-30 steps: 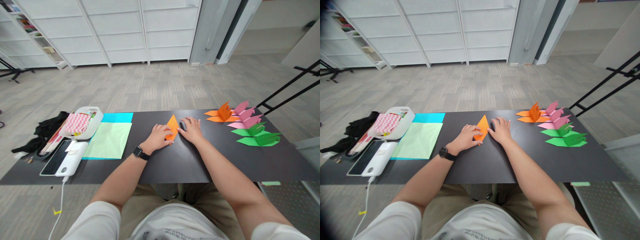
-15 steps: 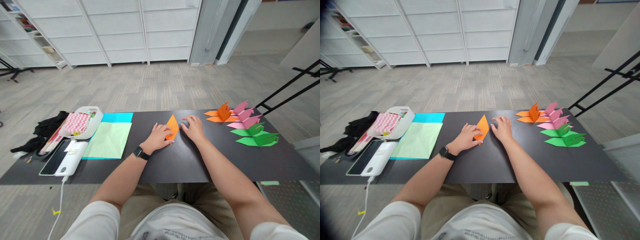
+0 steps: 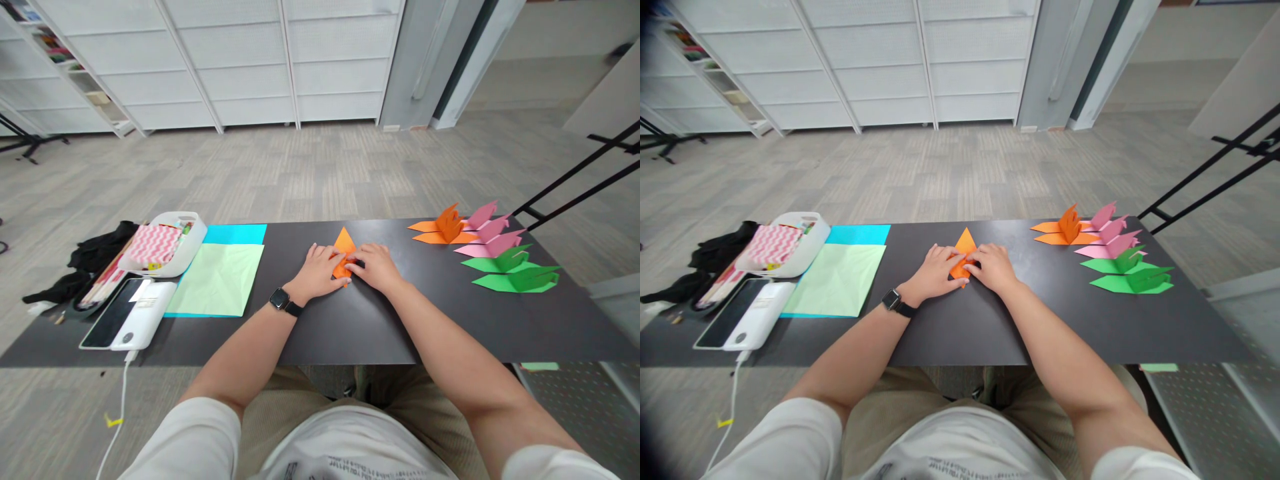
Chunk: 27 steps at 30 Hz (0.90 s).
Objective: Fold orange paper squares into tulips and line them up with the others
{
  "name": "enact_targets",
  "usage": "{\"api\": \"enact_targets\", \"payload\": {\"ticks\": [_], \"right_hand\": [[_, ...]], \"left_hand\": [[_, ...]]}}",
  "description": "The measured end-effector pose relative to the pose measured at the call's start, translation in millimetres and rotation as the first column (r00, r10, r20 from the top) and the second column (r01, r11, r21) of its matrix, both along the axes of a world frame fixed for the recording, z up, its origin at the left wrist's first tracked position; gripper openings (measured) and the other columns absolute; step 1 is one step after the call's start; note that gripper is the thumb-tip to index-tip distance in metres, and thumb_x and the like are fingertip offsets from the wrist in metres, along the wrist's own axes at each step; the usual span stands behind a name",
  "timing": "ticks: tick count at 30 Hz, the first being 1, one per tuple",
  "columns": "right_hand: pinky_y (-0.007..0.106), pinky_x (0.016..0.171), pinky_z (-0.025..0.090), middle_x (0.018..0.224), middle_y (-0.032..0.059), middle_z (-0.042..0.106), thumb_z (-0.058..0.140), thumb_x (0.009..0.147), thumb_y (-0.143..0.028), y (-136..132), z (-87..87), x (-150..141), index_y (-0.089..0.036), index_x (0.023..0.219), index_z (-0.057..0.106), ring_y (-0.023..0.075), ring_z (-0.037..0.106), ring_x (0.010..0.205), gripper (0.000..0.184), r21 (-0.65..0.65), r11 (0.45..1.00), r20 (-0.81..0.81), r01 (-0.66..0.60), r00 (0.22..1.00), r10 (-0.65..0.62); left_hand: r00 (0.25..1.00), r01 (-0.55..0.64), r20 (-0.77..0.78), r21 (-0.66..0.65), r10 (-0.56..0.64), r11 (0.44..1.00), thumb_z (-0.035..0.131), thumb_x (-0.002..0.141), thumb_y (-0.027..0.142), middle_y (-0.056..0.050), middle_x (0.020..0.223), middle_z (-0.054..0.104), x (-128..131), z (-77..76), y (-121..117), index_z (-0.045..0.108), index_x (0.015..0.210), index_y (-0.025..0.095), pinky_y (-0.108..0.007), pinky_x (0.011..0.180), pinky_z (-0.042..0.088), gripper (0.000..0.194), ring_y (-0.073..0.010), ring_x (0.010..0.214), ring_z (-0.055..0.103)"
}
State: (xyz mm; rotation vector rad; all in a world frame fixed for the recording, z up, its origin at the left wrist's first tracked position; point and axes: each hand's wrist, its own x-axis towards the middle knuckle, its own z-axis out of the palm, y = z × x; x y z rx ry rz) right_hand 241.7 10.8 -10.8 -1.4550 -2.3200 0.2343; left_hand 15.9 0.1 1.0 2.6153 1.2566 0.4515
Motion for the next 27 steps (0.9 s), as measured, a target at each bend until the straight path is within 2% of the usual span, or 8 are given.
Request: {"api": "enact_targets", "payload": {"ticks": [3, 6, 11, 17, 21, 27], "right_hand": [[0.044, 0.094, 0.039, 0.106, 0.0068, 0.074, 0.078, 0.097, -0.036, 0.0, -0.1, -2.3, -0.029, 0.106, 0.08, 0.0287, 0.063, 0.106, 0.012, -0.001, 1.0, 0.014, 0.005, 1.0, -0.005], [0.044, 0.094, 0.04, 0.111, 0.0069, 0.075, 0.076, 0.097, -0.03, 2.5, -1.4, 3.0, -0.03, 0.11, 0.08, 0.0291, 0.064, 0.11, 0.014, -0.007, 1.0, -0.009, 0.016, 1.0, -0.016], [0.046, 0.095, 0.043, 0.119, 0.0075, 0.076, 0.071, 0.097, -0.022, 9.9, -5.5, 20.3, -0.031, 0.114, 0.082, 0.0306, 0.064, 0.113, 0.022, -0.009, 0.998, -0.03, 0.056, 0.998, -0.056], [0.046, 0.095, 0.044, 0.119, 0.008, 0.075, 0.068, 0.097, -0.022, 11.6, -6.1, 24.8, -0.031, 0.114, 0.083, 0.0305, 0.063, 0.114, 0.024, -0.028, 0.997, -0.043, 0.066, 0.997, -0.067], [0.046, 0.096, 0.044, 0.119, 0.0074, 0.075, 0.068, 0.097, -0.022, 11.5, -6.2, 23.8, -0.031, 0.113, 0.083, 0.0297, 0.063, 0.114, 0.024, -0.036, 0.997, -0.056, 0.07, 0.996, -0.072], [0.047, 0.095, 0.045, 0.118, 0.0081, 0.075, 0.068, 0.097, -0.022, 12.4, -8.2, 25.1, -0.03, 0.113, 0.082, 0.0306, 0.063, 0.113, 0.023, -0.028, 0.998, -0.069, 0.061, 0.996, -0.063]], "left_hand": [[0.998, -0.037, 0.046, 0.004, 0.036, 0.999, 0.065, 0.102, 0.049, -0.009, 0.138, 0.064, -0.2, 1.8, 1.9, 0.065, 0.139, 0.027, -0.061, 0.13, 0.028, 0.043, -0.0307, 0.13, 0.058], [0.995, -0.055, 0.081, 0.015, 0.053, 0.998, 0.057, 0.106, 0.037, -0.007, 0.132, 0.068, -7.3, 4.0, 6.7, 0.069, 0.129, 0.026, -0.056, 0.129, 0.033, 0.028, -0.0267, 0.125, 0.062], [0.994, -0.076, 0.076, 0.024, 0.074, 0.997, 0.056, 0.1, 0.018, -0.006, 0.126, 0.072, -18.7, 5.6, 12.4, 0.074, 0.122, 0.026, -0.053, 0.125, 0.038, 0.029, -0.0251, 0.12, 0.065], [0.996, -0.048, 0.069, -0.022, 0.05, 0.999, 0.058, 0.1, 0.018, -0.003, 0.125, 0.076, -14.3, 3.6, 12.5, 0.076, 0.124, 0.03, -0.055, 0.127, 0.035, 0.032, -0.0248, 0.12, 0.066], [0.996, -0.032, 0.083, -0.051, 0.036, 0.998, 0.054, 0.099, 0.012, -0.001, 0.129, 0.077, -13.1, 3.4, 13.4, 0.076, 0.126, 0.032, -0.054, 0.127, 0.036, 0.04, -0.0226, 0.121, 0.068], [0.996, -0.053, 0.072, -0.027, 0.055, 0.998, 0.065, 0.098, 0.021, -0.003, 0.129, 0.078, -15.1, 6.9, 13.8, 0.076, 0.125, 0.028, -0.052, 0.122, 0.041, 0.03, -0.0254, 0.119, 0.069]]}}
